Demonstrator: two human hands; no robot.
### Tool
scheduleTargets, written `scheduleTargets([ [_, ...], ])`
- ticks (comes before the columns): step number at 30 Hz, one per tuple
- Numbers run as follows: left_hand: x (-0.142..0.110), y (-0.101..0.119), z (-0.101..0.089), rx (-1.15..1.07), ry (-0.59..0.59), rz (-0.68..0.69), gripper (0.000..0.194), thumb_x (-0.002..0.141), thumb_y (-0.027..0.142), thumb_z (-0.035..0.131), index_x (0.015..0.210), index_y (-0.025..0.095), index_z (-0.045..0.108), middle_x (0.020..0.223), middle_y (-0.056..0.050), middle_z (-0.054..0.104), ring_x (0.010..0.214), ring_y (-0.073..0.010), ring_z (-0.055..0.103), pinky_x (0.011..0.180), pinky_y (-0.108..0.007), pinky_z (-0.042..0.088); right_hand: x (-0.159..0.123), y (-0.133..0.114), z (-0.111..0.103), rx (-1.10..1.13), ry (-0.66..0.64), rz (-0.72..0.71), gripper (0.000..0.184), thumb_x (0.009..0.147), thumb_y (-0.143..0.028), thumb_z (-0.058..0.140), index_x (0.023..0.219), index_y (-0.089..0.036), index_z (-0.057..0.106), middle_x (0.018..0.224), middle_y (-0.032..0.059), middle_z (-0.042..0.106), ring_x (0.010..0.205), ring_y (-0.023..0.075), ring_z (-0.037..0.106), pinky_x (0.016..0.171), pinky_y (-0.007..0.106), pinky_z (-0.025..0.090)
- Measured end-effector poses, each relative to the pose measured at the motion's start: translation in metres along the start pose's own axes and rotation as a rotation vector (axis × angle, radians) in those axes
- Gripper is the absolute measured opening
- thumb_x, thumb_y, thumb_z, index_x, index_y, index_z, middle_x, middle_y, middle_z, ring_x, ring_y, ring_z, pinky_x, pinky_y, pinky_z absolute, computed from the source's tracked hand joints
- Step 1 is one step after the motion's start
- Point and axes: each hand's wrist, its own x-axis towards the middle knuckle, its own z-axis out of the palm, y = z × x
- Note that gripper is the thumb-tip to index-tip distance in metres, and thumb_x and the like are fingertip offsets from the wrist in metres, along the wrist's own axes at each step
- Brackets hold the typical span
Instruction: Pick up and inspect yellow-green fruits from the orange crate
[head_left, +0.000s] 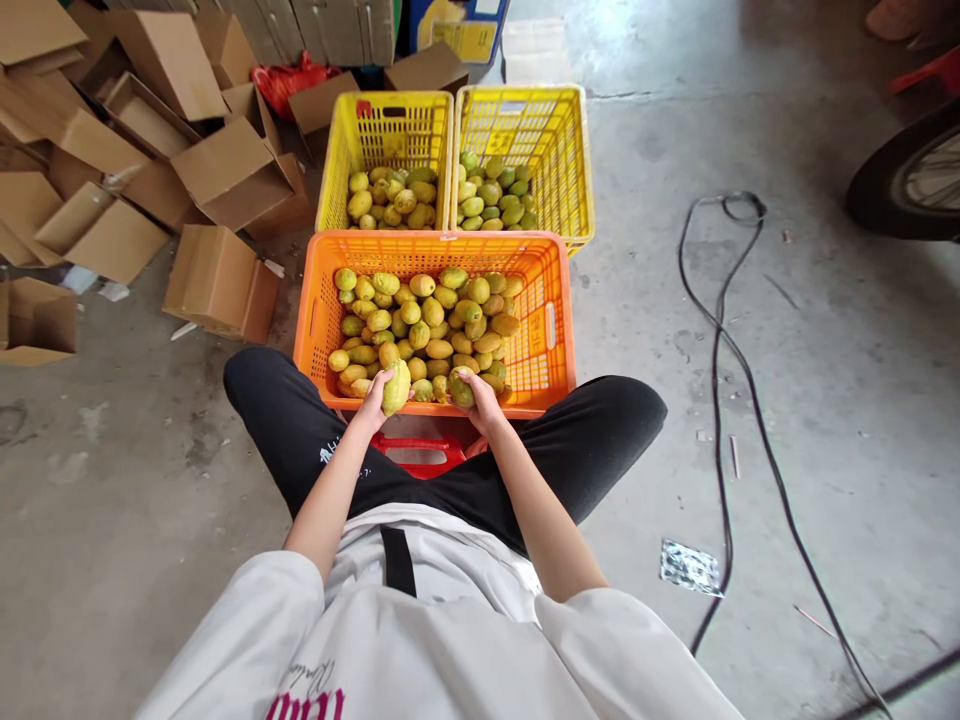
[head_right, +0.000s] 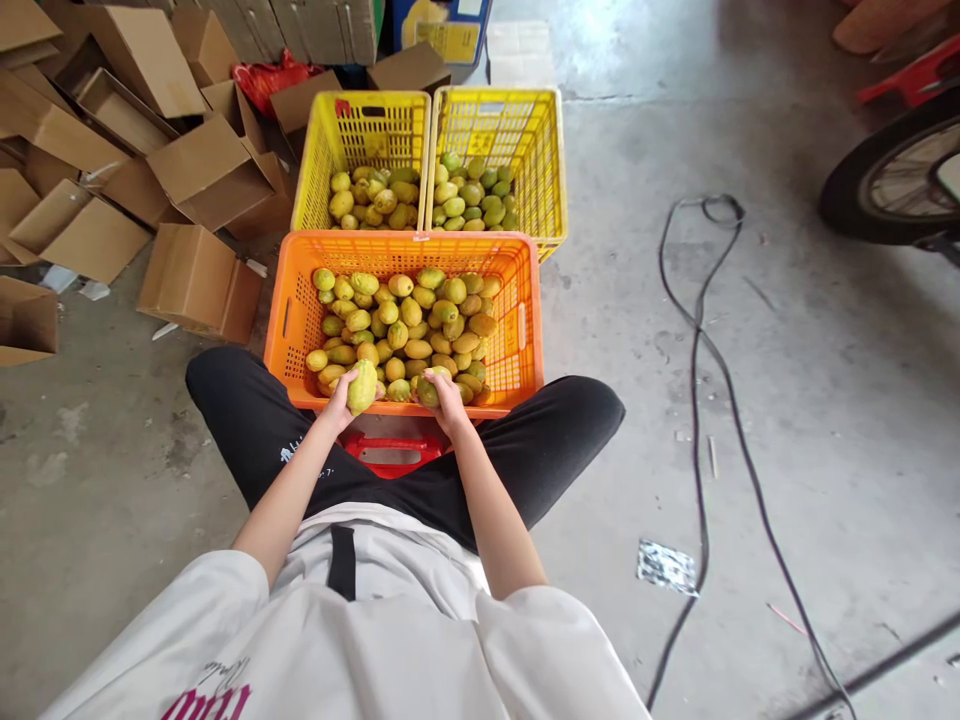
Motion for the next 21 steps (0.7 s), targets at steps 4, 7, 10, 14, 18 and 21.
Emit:
scheduleTargets([
  [4,0.0026,0.0021,0.0014,-0.006,0.081,-0.039,0.028,0.091,0.041,0.062,0.107,0.019,0.07,0.087,-0.009,0.077,0.1,-0.0302,0.078,0.088,-0.038,0.066,0.0016,-0.0001,0.0006,0.037,0.013,0.009,0.027,0.064,-0.036,0.084,0.081,-0.024,0.067,0.08,0.0007,0.072,0.084,0.0235,0.073,0.067,0.035,0.066],
  [7,0.0043,0.0038,0.0015,0.003,0.076,-0.086,0.036,0.094,0.045,0.057,0.112,0.017,0.07,0.08,-0.01,0.075,0.089,-0.0295,0.078,0.079,-0.037,0.066,0.0032,-0.0005,-0.0005,0.054,-0.026,0.035,0.025,0.067,-0.038,0.083,0.082,-0.025,0.067,0.08,0.0024,0.073,0.083,0.0251,0.074,0.068,0.037,0.066],
  [10,0.0051,0.0049,0.0011,0.012,0.05,-0.119,0.042,0.097,0.049,0.05,0.114,0.016,0.07,0.083,-0.012,0.076,0.087,-0.0296,0.078,0.073,-0.039,0.066,0.0053,-0.0005,-0.0023,0.075,-0.052,0.068,0.023,0.073,-0.042,0.078,0.084,-0.026,0.066,0.077,0.0028,0.073,0.082,0.0267,0.076,0.069,0.04,0.067],
  [14,0.0049,0.0057,0.0016,0.013,0.039,-0.133,0.048,0.097,0.054,0.049,0.117,0.016,0.07,0.085,-0.014,0.076,0.088,-0.0319,0.077,0.074,-0.042,0.064,0.0081,0.0008,-0.0032,0.117,-0.043,0.1,0.02,0.08,-0.045,0.071,0.086,-0.027,0.065,0.071,0.0014,0.071,0.084,0.0269,0.076,0.071,0.04,0.067],
  [18,0.0037,0.0071,0.0041,0.01,0.062,-0.138,0.053,0.098,0.054,0.048,0.119,0.011,0.07,0.084,-0.014,0.075,0.085,-0.0294,0.075,0.077,-0.041,0.063,0.0088,0.0017,-0.0026,0.144,-0.048,0.082,0.024,0.079,-0.046,0.076,0.085,-0.027,0.064,0.075,0.0015,0.072,0.087,0.0266,0.076,0.074,0.041,0.068],
  [21,0.003,0.0086,0.0053,0.004,0.064,-0.138,0.054,0.101,0.056,0.044,0.117,0.011,0.069,0.083,-0.013,0.074,0.084,-0.0275,0.075,0.078,-0.04,0.063,0.007,0.0015,-0.002,0.15,-0.044,0.046,0.027,0.076,-0.044,0.082,0.082,-0.026,0.063,0.078,0.0017,0.073,0.088,0.0262,0.076,0.074,0.04,0.068],
])
